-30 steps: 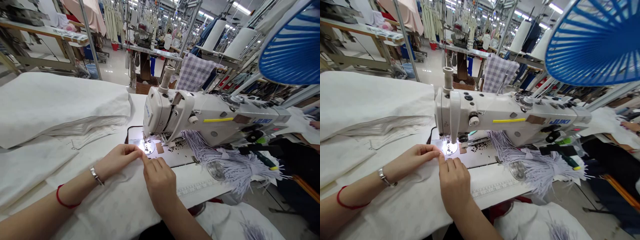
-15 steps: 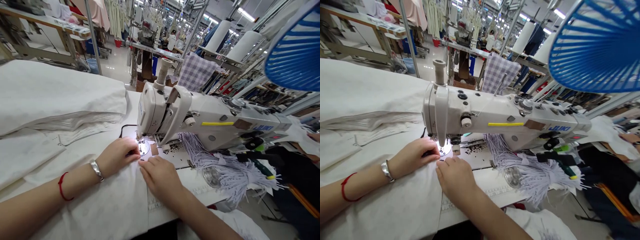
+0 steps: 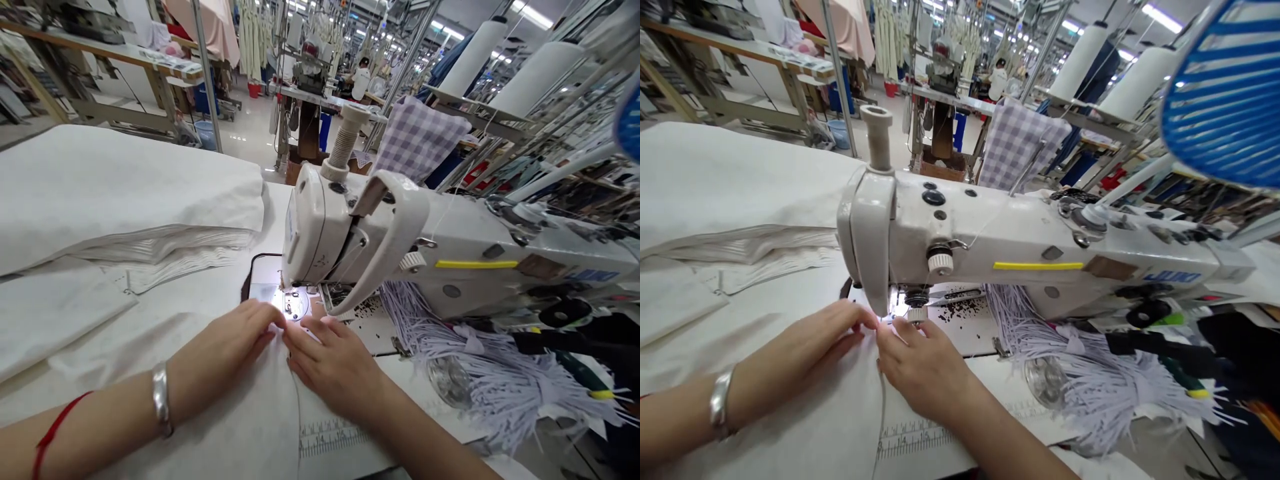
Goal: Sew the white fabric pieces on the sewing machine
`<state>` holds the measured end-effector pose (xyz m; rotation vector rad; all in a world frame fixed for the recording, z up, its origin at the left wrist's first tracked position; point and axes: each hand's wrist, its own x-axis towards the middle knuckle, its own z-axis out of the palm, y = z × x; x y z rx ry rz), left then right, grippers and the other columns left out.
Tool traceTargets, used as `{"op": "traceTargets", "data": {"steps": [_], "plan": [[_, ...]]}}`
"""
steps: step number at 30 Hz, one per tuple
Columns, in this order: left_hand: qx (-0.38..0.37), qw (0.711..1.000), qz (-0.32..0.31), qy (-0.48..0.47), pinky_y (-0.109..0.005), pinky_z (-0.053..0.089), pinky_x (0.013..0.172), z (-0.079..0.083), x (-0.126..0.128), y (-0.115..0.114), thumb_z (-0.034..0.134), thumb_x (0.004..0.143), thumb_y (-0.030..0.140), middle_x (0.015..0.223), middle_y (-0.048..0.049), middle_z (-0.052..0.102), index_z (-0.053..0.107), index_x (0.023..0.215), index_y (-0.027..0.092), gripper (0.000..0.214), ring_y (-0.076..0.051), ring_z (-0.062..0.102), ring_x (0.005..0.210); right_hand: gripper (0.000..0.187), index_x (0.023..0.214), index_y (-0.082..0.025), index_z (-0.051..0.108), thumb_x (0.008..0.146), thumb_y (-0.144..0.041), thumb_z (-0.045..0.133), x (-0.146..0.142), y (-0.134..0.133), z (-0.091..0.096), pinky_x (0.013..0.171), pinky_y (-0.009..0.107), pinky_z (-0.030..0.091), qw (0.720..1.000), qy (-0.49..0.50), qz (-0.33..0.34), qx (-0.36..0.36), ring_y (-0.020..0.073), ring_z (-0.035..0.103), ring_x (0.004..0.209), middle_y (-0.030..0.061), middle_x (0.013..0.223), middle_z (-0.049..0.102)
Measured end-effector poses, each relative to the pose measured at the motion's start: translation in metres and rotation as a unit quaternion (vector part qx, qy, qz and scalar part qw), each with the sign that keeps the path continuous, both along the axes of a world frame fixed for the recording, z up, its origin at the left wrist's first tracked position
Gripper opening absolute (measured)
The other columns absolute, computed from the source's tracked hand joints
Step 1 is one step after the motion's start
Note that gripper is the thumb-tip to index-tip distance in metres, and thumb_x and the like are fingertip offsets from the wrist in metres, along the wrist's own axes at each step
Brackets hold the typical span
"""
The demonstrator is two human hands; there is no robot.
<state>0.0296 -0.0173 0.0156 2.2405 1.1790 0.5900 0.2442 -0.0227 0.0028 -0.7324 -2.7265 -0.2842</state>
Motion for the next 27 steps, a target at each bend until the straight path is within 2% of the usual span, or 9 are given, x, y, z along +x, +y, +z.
{"op": "traceTargets", "data": {"steps": [2, 5, 9, 13, 15, 20, 24, 27], "plan": [[0.011, 1.0, -0.026, -0.007, -0.031, 0.049, 0.082, -0.005, -0.004, -0.011, 0.036, 0.094, 0.018, 0.106, -0.0048, 0.062, 0.054, 0.11, 0.021, 0.024, -0.018, 0.056, 0.096, 0.025, 0.111, -0.015, 0.061, 0.095, -0.024, 0.044, 0.001, 0.001, 0.0, 0.078, 0.034, 0.043, 1.0, 0.007, 0.005, -0.026, 0.0196, 0.053, 0.103, 0.006, 0.122, 0.061], [0.088, 0.994, -0.06, 0.008, -0.032, 0.048, 0.09, -0.013, -0.01, -0.016, 0.041, 0.094, 0.02, 0.117, -0.0051, 0.061, 0.054, 0.116, 0.021, 0.025, -0.019, 0.054, 0.104, 0.036, 0.122, -0.013, 0.055, 0.095, -0.033, 0.044, 0.004, 0.003, 0.003, 0.081, 0.034, 0.044, 0.997, 0.011, 0.002, -0.077, 0.0191, 0.053, 0.1, 0.0062, 0.123, 0.061], [0.146, 0.984, -0.077, 0.068, -0.034, 0.049, 0.088, -0.015, -0.012, -0.014, 0.049, 0.093, 0.025, 0.117, -0.0041, 0.063, 0.052, 0.121, 0.021, 0.029, -0.02, 0.055, 0.103, 0.048, 0.128, -0.016, 0.051, 0.094, -0.048, 0.043, 0.009, 0.004, 0.003, 0.081, 0.034, 0.042, 0.995, 0.018, -0.001, -0.102, 0.0197, 0.053, 0.099, 0.0042, 0.127, 0.059], [0.199, 0.972, -0.08, 0.098, -0.036, 0.047, 0.089, -0.012, -0.012, -0.017, 0.052, 0.092, 0.028, 0.12, -0.0044, 0.062, 0.05, 0.126, 0.02, 0.035, -0.023, 0.054, 0.107, 0.052, 0.128, -0.018, 0.052, 0.092, -0.054, 0.042, 0.012, 0.003, 0.001, 0.079, 0.033, 0.041, 0.994, 0.032, -0.006, -0.105, 0.0194, 0.053, 0.099, 0.0025, 0.129, 0.058], [0.199, 0.972, -0.084, 0.095, -0.035, 0.045, 0.092, -0.012, -0.011, -0.018, 0.05, 0.093, 0.028, 0.121, -0.0044, 0.061, 0.048, 0.127, 0.02, 0.036, -0.022, 0.053, 0.109, 0.052, 0.125, -0.018, 0.054, 0.092, -0.056, 0.042, 0.012, 0.003, 0.0, 0.08, 0.033, 0.04, 0.994, 0.037, -0.005, -0.099, 0.0196, 0.053, 0.099, 0.0017, 0.129, 0.059], [0.135, 0.979, -0.11, 0.105, -0.035, 0.045, 0.089, -0.012, -0.013, -0.013, 0.051, 0.092, 0.032, 0.121, -0.0046, 0.06, 0.043, 0.133, 0.022, 0.043, -0.022, 0.053, 0.107, 0.054, 0.12, -0.02, 0.058, 0.091, -0.062, 0.038, 0.012, 0.002, 0.002, 0.078, 0.033, 0.039, 0.995, 0.046, -0.001, -0.088, 0.0203, 0.053, 0.098, 0.0018, 0.128, 0.06], [0.161, 0.972, -0.113, 0.129, -0.036, 0.043, 0.085, -0.013, -0.014, -0.009, 0.053, 0.09, 0.038, 0.119, -0.0053, 0.061, 0.048, 0.129, 0.021, 0.043, -0.024, 0.052, 0.107, 0.056, 0.118, -0.021, 0.059, 0.089, -0.064, 0.038, 0.012, 0.003, -0.001, 0.08, 0.032, 0.039, 0.995, 0.045, -0.008, -0.084, 0.0198, 0.052, 0.101, 0.0025, 0.127, 0.06], [0.18, 0.971, -0.096, 0.121, -0.036, 0.04, 0.085, -0.013, -0.013, -0.007, 0.047, 0.094, 0.037, 0.116, -0.0053, 0.062, 0.051, 0.125, 0.02, 0.036, -0.024, 0.05, 0.107, 0.058, 0.119, -0.023, 0.058, 0.088, -0.067, 0.038, 0.011, 0.003, -0.004, 0.085, 0.034, 0.038, 0.996, 0.045, -0.03, -0.065, 0.0215, 0.051, 0.105, 0.0037, 0.125, 0.06]]}}
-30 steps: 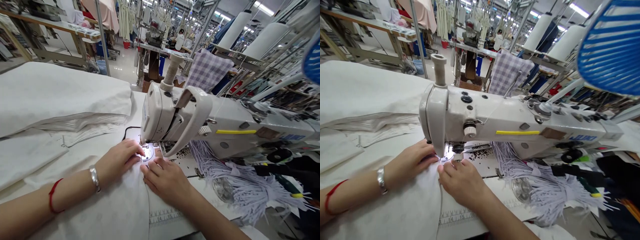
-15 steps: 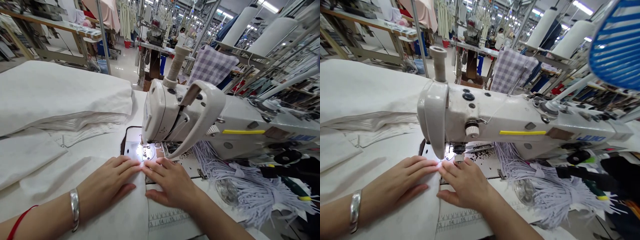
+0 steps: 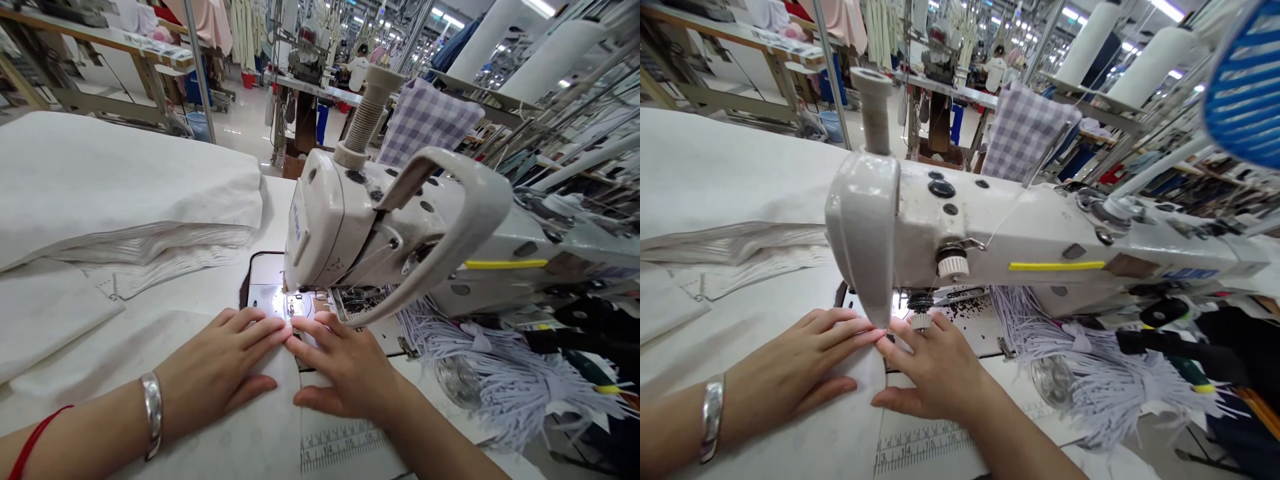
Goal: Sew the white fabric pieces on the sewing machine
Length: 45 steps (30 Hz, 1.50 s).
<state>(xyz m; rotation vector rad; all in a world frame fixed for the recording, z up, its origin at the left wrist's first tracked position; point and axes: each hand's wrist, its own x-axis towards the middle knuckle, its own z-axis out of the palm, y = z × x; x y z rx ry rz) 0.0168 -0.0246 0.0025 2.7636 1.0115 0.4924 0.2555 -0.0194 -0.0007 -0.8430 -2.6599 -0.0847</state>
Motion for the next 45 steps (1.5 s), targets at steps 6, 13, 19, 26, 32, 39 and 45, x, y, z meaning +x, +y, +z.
{"op": "traceTargets", "data": {"steps": [6, 13, 19, 26, 32, 39, 45], "plan": [[0.023, 1.0, 0.006, 0.009, -0.036, 0.038, 0.081, -0.002, 0.0, 0.012, 0.042, 0.096, 0.038, 0.115, -0.0056, 0.061, 0.052, 0.126, 0.021, 0.036, -0.025, 0.049, 0.105, 0.058, 0.127, -0.028, 0.054, 0.089, -0.068, 0.036, 0.002, 0.005, -0.001, 0.09, 0.038, 0.039, 0.998, -0.021, -0.044, -0.035, 0.0224, 0.054, 0.099, 0.0034, 0.123, 0.058], [0.032, 0.999, -0.001, 0.021, -0.036, 0.038, 0.082, -0.002, -0.001, 0.02, 0.044, 0.096, 0.038, 0.124, -0.006, 0.059, 0.05, 0.129, 0.02, 0.038, -0.024, 0.049, 0.105, 0.058, 0.129, -0.029, 0.055, 0.088, -0.067, 0.039, 0.003, 0.013, -0.002, 0.096, 0.037, 0.04, 0.995, 0.005, -0.049, -0.092, 0.0235, 0.05, 0.109, 0.0052, 0.125, 0.055], [0.004, 1.0, 0.01, -0.002, -0.038, 0.038, 0.086, -0.001, -0.001, 0.017, 0.04, 0.097, 0.038, 0.123, -0.0052, 0.06, 0.049, 0.13, 0.022, 0.038, -0.025, 0.049, 0.108, 0.054, 0.129, -0.031, 0.053, 0.087, -0.064, 0.045, 0.003, 0.013, 0.003, 0.096, 0.037, 0.039, 0.993, 0.018, -0.049, -0.106, 0.0229, 0.049, 0.113, 0.0038, 0.126, 0.055], [-0.007, 1.0, 0.01, -0.012, -0.039, 0.039, 0.092, -0.002, -0.005, 0.016, 0.051, 0.092, 0.042, 0.124, -0.0049, 0.06, 0.049, 0.129, 0.023, 0.042, -0.026, 0.049, 0.112, 0.042, 0.111, -0.025, 0.063, 0.085, -0.057, 0.053, -0.023, 0.001, 0.008, 0.084, 0.036, 0.043, 0.966, 0.045, -0.214, -0.136, 0.0222, 0.061, 0.09, 0.0034, 0.101, 0.068], [-0.005, 1.0, 0.023, -0.02, -0.039, 0.039, 0.093, -0.002, -0.005, 0.013, 0.055, 0.088, 0.042, 0.13, -0.002, 0.058, 0.046, 0.132, 0.025, 0.048, -0.026, 0.049, 0.114, 0.019, 0.09, -0.018, 0.064, 0.084, -0.034, 0.054, -0.054, 0.004, 0.002, 0.071, 0.032, 0.044, 0.935, 0.01, -0.342, -0.095, 0.0203, 0.063, 0.071, 0.0051, 0.08, 0.068], [0.01, 1.0, 0.025, -0.005, -0.038, 0.037, 0.094, -0.004, -0.006, 0.011, 0.054, 0.088, 0.044, 0.13, -0.0033, 0.059, 0.049, 0.13, 0.022, 0.048, -0.026, 0.049, 0.114, 0.014, 0.076, -0.02, 0.062, 0.082, -0.026, 0.051, -0.057, 0.008, 0.004, 0.064, 0.027, 0.041, 0.926, 0.008, -0.366, -0.092, 0.0157, 0.058, 0.058, 0.002, 0.063, 0.063], [0.018, 1.0, 0.024, -0.005, -0.038, 0.035, 0.095, -0.005, -0.005, 0.012, 0.053, 0.088, 0.046, 0.13, -0.0041, 0.058, 0.048, 0.132, 0.023, 0.049, -0.025, 0.049, 0.114, 0.016, 0.073, -0.022, 0.063, 0.08, -0.027, 0.049, -0.059, 0.014, 0.001, 0.06, 0.026, 0.041, 0.911, 0.032, -0.396, -0.109, 0.015, 0.055, 0.054, 0.0003, 0.06, 0.061]]}}
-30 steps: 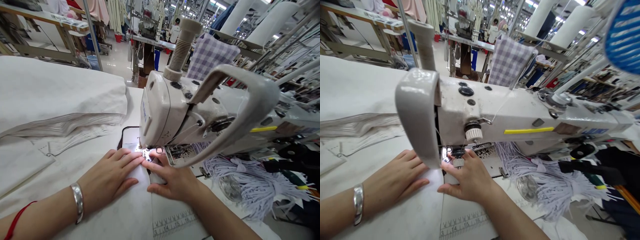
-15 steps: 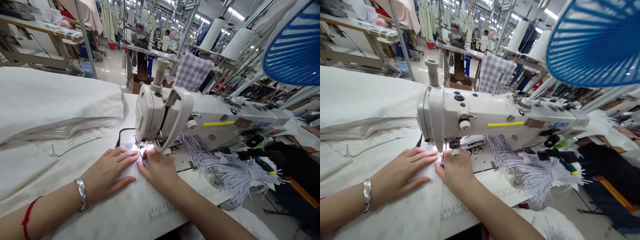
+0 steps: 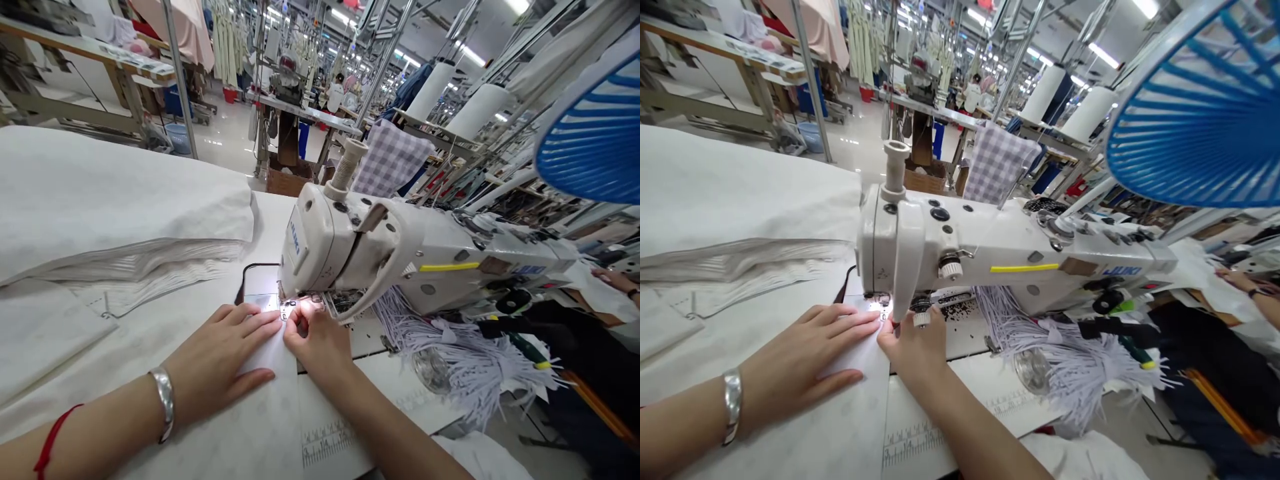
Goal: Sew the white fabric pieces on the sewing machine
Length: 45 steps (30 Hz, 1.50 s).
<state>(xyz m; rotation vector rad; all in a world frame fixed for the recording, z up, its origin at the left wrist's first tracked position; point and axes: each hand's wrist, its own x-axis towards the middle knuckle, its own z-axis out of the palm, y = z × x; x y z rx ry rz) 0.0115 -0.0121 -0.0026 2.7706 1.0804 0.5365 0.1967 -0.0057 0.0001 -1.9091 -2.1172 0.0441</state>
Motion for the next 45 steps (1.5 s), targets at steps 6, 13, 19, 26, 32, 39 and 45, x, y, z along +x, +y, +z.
{"op": "traceTargets", "data": {"steps": [6, 13, 19, 26, 32, 39, 45], "plan": [[0.008, 1.0, -0.008, -0.009, -0.038, 0.034, 0.094, 0.0, -0.001, 0.003, 0.057, 0.087, 0.043, 0.132, -0.0037, 0.056, 0.046, 0.131, 0.022, 0.051, -0.026, 0.048, 0.114, 0.018, 0.073, -0.025, 0.063, 0.082, -0.025, 0.048, 0.001, 0.003, -0.004, 0.06, 0.026, 0.043, 0.999, 0.027, 0.028, 0.019, 0.0136, 0.052, 0.051, -0.0018, 0.057, 0.059], [-0.009, 1.0, -0.01, -0.015, -0.038, 0.035, 0.091, 0.005, 0.0, 0.004, 0.059, 0.085, 0.034, 0.131, -0.0035, 0.057, 0.048, 0.127, 0.022, 0.045, -0.026, 0.049, 0.112, 0.013, 0.08, -0.026, 0.063, 0.082, -0.021, 0.051, -0.001, 0.004, -0.011, 0.065, 0.028, 0.043, 0.998, 0.031, 0.034, 0.045, 0.0158, 0.056, 0.06, -0.0008, 0.062, 0.06], [-0.012, 1.0, -0.016, -0.019, -0.04, 0.033, 0.095, 0.005, -0.001, 0.005, 0.055, 0.087, 0.034, 0.13, -0.0044, 0.056, 0.049, 0.127, 0.023, 0.042, -0.027, 0.045, 0.117, 0.019, 0.083, -0.024, 0.057, 0.083, -0.043, 0.056, 0.003, -0.007, -0.002, 0.067, 0.03, 0.041, 0.997, 0.063, 0.035, 0.025, 0.0152, 0.057, 0.063, -0.0017, 0.07, 0.061], [-0.022, 0.999, -0.04, -0.023, -0.04, 0.032, 0.099, 0.005, -0.002, 0.007, 0.055, 0.087, 0.034, 0.128, -0.0027, 0.056, 0.049, 0.126, 0.026, 0.04, -0.026, 0.044, 0.119, 0.04, 0.067, -0.021, 0.049, 0.066, -0.055, 0.071, -0.007, -0.018, 0.013, 0.075, 0.036, 0.04, 0.995, 0.09, 0.03, -0.03, 0.0196, 0.056, 0.074, 0.0001, 0.076, 0.058], [-0.006, 0.999, -0.046, -0.021, -0.039, 0.032, 0.1, 0.004, -0.004, 0.01, 0.056, 0.085, 0.038, 0.128, -0.0033, 0.056, 0.05, 0.126, 0.027, 0.043, -0.026, 0.046, 0.118, 0.033, 0.054, -0.019, 0.046, 0.084, -0.032, 0.052, -0.008, -0.02, 0.008, 0.079, 0.035, 0.037, 0.997, 0.064, 0.04, -0.022, 0.0154, 0.051, 0.072, -0.0004, 0.069, 0.053], [0.007, 0.999, -0.036, -0.005, -0.039, 0.031, 0.101, 0.006, 0.002, 0.001, 0.053, 0.086, 0.03, 0.125, -0.0041, 0.057, 0.049, 0.126, 0.022, 0.041, -0.024, 0.047, 0.117, 0.025, 0.051, -0.019, 0.046, 0.075, -0.024, 0.052, -0.012, -0.021, 0.004, 0.08, 0.035, 0.036, 0.996, 0.08, 0.025, 0.013, 0.015, 0.047, 0.068, -0.0009, 0.065, 0.049], [0.005, 0.999, -0.029, -0.013, -0.04, 0.033, 0.101, 0.004, 0.003, -0.001, 0.052, 0.085, 0.03, 0.127, -0.0052, 0.055, 0.047, 0.128, 0.022, 0.044, -0.025, 0.046, 0.116, 0.021, 0.055, -0.02, 0.051, 0.075, -0.023, 0.051, -0.011, -0.024, 0.004, 0.079, 0.035, 0.036, 0.997, 0.06, 0.033, 0.029, 0.0161, 0.046, 0.069, 0.0002, 0.066, 0.05]]}}
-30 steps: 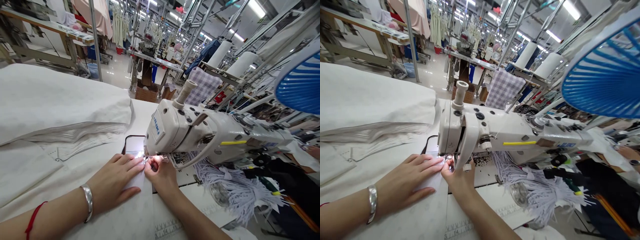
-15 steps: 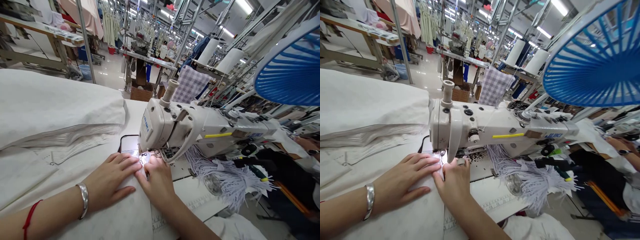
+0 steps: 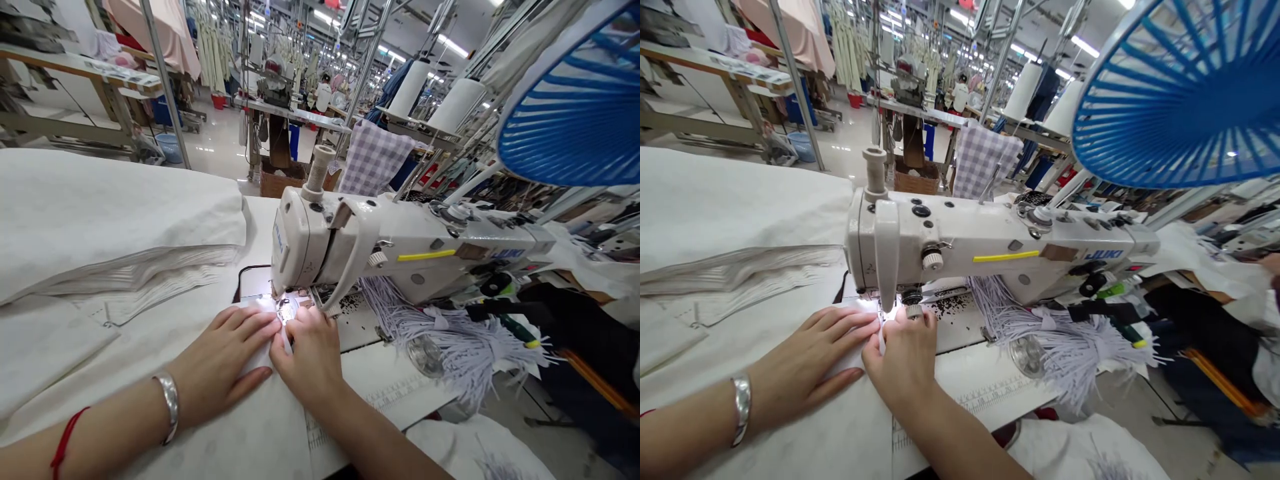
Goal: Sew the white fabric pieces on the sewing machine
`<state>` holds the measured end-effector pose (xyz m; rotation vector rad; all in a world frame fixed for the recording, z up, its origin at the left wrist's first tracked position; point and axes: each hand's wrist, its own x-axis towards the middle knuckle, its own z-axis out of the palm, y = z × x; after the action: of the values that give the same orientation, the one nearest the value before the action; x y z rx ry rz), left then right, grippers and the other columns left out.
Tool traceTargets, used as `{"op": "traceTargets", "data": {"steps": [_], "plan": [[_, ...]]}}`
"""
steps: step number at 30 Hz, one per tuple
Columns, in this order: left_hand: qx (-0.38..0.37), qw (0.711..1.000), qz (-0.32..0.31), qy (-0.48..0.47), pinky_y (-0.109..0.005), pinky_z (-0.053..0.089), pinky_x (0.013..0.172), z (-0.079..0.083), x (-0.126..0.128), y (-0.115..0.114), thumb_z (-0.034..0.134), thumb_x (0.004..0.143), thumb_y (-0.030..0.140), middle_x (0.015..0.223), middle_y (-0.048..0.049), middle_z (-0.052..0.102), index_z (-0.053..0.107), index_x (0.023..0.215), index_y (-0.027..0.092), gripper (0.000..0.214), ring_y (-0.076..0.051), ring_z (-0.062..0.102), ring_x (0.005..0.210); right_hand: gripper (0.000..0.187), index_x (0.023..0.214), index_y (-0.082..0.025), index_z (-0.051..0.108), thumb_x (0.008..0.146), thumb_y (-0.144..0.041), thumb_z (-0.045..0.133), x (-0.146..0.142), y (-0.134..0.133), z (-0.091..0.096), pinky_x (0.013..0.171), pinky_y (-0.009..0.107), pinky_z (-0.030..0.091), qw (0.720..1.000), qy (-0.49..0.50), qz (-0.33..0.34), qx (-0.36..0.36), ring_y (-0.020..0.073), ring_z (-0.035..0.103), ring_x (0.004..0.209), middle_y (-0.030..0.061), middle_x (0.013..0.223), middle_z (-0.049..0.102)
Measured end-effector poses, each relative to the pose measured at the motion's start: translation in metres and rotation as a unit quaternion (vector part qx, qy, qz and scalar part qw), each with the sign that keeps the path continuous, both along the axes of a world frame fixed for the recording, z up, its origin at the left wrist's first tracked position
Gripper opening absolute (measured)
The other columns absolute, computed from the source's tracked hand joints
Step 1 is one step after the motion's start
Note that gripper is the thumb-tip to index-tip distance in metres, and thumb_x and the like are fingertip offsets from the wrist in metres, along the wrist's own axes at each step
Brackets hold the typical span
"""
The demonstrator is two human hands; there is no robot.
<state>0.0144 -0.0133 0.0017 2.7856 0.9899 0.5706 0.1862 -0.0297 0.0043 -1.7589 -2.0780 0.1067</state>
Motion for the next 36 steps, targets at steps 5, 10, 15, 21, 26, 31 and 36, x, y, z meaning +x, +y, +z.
{"op": "traceTargets", "data": {"steps": [5, 10, 15, 21, 26, 31, 36], "plan": [[0.025, 0.999, -0.023, 0.016, -0.042, 0.035, 0.101, 0.0, 0.001, 0.002, 0.05, 0.088, 0.033, 0.124, -0.0065, 0.057, 0.048, 0.128, 0.021, 0.042, -0.026, 0.047, 0.116, 0.017, 0.058, -0.02, 0.055, 0.075, -0.023, 0.052, -0.001, -0.001, 0.002, 0.076, 0.035, 0.037, 1.0, -0.019, 0.001, -0.003, 0.0175, 0.048, 0.072, 0.0014, 0.069, 0.052], [0.038, 0.999, 0.026, 0.026, -0.041, 0.039, 0.098, -0.002, 0.006, -0.017, 0.048, 0.09, 0.024, 0.124, -0.0082, 0.058, 0.048, 0.129, 0.018, 0.039, -0.025, 0.049, 0.113, 0.021, 0.056, -0.02, 0.054, 0.077, -0.023, 0.05, 0.0, -0.003, 0.004, 0.074, 0.035, 0.036, 1.0, -0.024, 0.009, -0.008, 0.0178, 0.047, 0.072, 0.0016, 0.068, 0.052], [-0.009, 0.999, 0.037, -0.002, -0.043, 0.036, 0.103, -0.002, 0.004, -0.022, 0.051, 0.088, 0.029, 0.13, -0.0065, 0.054, 0.048, 0.128, 0.019, 0.041, -0.026, 0.043, 0.119, 0.021, 0.056, -0.02, 0.055, 0.076, -0.022, 0.049, -0.001, -0.005, 0.004, 0.074, 0.035, 0.036, 1.0, -0.025, 0.011, -0.01, 0.0183, 0.048, 0.074, 0.0022, 0.068, 0.053], [-0.012, 1.0, 0.007, 0.0, -0.044, 0.035, 0.104, 0.002, 0.0, -0.005, 0.053, 0.088, 0.035, 0.13, -0.0078, 0.053, 0.047, 0.129, 0.019, 0.044, -0.026, 0.043, 0.119, 0.02, 0.058, -0.02, 0.057, 0.076, -0.023, 0.049, 0.0, -0.007, 0.006, 0.078, 0.035, 0.037, 1.0, -0.021, 0.01, -0.02, 0.0183, 0.049, 0.076, 0.0023, 0.068, 0.054], [0.026, 0.999, -0.019, 0.028, -0.043, 0.039, 0.102, 0.004, 0.004, -0.007, 0.052, 0.091, 0.034, 0.123, -0.0077, 0.058, 0.051, 0.125, 0.018, 0.037, -0.026, 0.048, 0.115, 0.019, 0.058, -0.02, 0.057, 0.076, -0.023, 0.05, 0.0, -0.007, 0.005, 0.08, 0.035, 0.036, 1.0, -0.009, 0.012, -0.022, 0.0181, 0.049, 0.078, 0.0019, 0.069, 0.055], [-0.006, 1.0, 0.015, -0.016, -0.039, 0.043, 0.101, -0.004, 0.007, -0.02, 0.046, 0.093, 0.026, 0.128, -0.0081, 0.055, 0.046, 0.13, 0.018, 0.038, -0.023, 0.047, 0.118, 0.021, 0.055, -0.019, 0.054, 0.075, -0.021, 0.049, 0.001, -0.007, 0.004, 0.081, 0.035, 0.035, 1.0, -0.006, 0.015, -0.019, 0.0177, 0.049, 0.077, 0.0016, 0.067, 0.054], [-0.018, 1.0, 0.003, -0.015, -0.045, 0.039, 0.103, -0.003, 0.0, -0.012, 0.05, 0.09, 0.035, 0.132, -0.009, 0.052, 0.047, 0.131, 0.02, 0.043, -0.027, 0.043, 0.121, 0.02, 0.056, -0.019, 0.054, 0.075, -0.02, 0.05, 0.002, -0.008, 0.003, 0.08, 0.034, 0.033, 1.0, -0.009, 0.017, -0.017, 0.0175, 0.048, 0.077, 0.0019, 0.068, 0.054]]}}
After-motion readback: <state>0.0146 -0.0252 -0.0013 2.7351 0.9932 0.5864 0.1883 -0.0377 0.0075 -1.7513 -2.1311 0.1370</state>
